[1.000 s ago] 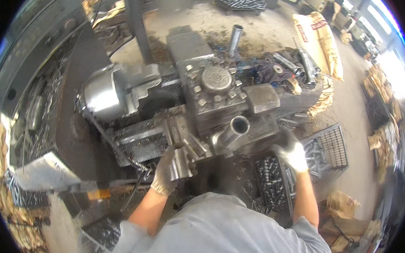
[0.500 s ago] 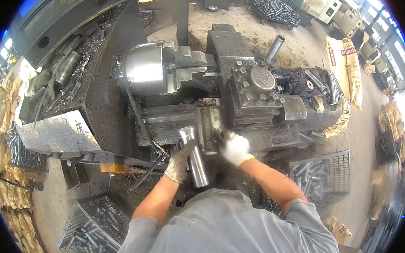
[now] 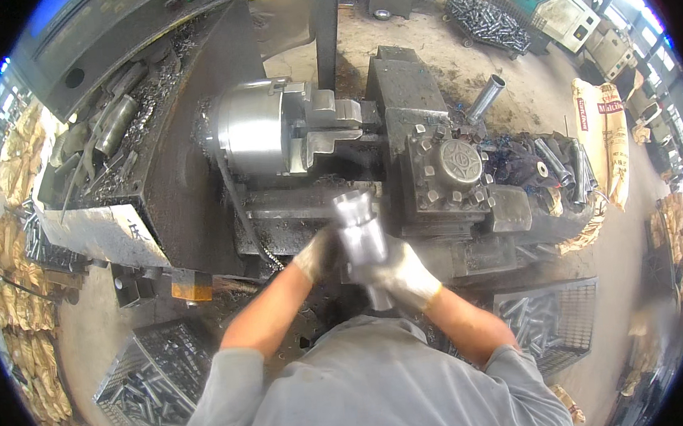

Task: The person repeatedly picks up cylindrical metal parts from a nearby bin, inserts them into the chuck of a metal turning machine, and then removes the processed parts to place them into a collection bin. This cycle is performed continuously throughout the clip.

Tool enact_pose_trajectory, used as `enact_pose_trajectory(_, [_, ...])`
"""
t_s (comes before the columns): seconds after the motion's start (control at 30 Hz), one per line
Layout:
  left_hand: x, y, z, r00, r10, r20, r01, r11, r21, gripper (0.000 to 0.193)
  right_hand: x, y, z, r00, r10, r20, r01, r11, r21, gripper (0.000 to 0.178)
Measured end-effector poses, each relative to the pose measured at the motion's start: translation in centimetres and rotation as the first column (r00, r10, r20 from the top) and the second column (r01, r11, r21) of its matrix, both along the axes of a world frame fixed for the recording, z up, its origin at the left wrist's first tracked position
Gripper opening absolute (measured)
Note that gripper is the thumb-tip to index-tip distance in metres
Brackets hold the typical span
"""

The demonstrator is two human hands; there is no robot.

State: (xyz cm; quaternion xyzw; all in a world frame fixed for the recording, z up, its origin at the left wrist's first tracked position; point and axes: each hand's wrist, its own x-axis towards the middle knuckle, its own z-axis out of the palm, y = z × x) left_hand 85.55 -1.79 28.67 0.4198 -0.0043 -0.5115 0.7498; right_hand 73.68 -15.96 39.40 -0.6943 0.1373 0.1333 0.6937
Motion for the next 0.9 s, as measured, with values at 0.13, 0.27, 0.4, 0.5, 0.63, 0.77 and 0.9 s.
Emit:
enact_pose_trajectory(0.13, [6.9,-4.0,-4.0,0.651,-0.217,0.727,0.065,0.971,0.231,0.051,-0.1,-5.0,8.0,0.863,0.305,0.402,-0.165,0.923,-0.347,0.091])
enact_pose_trajectory(0.27, [8.3,-4.4,-1.5,0.418,-0.446,0.791,-0.121,0.836,0.535,0.052,7.3,-10.3,15.7,0.71,0.5,0.496,0.088,0.636,-0.766,0.085])
enact_pose_trajectory(0.4, [4.3,-1.4,2.8,0.432,-0.649,0.626,-0.18,0.618,0.765,0.053,17.8,-14.0,15.4,0.815,0.579,-0.039,0.13,-0.248,-0.96,0.052])
enact_pose_trajectory(0.5, [0.3,1.9,3.1,0.527,-0.194,0.827,-0.477,0.738,0.477,0.037,23.1,-16.0,11.0,0.778,0.532,-0.333,-0.068,-0.456,-0.888,0.042])
enact_pose_trajectory(0.63, [-5.5,11.7,-1.9,0.607,0.338,0.719,-0.739,0.573,0.354,0.021,26.4,-18.2,6.1,0.659,0.613,-0.436,-0.404,-0.201,-0.892,0.059])
enact_pose_trajectory(0.77, [-10.8,23.6,-10.5,0.496,0.853,0.161,-0.867,0.478,0.138,0.028,27.6,-16.9,2.8,0.739,0.58,-0.342,-0.52,0.169,-0.837,0.071])
enact_pose_trajectory(0.9, [-10.7,32.6,-15.5,0.16,0.97,0.184,-0.98,0.133,0.151,0.043,28.5,-15.4,1.8,0.658,0.7,-0.277,-0.432,0.05,-0.901,0.07])
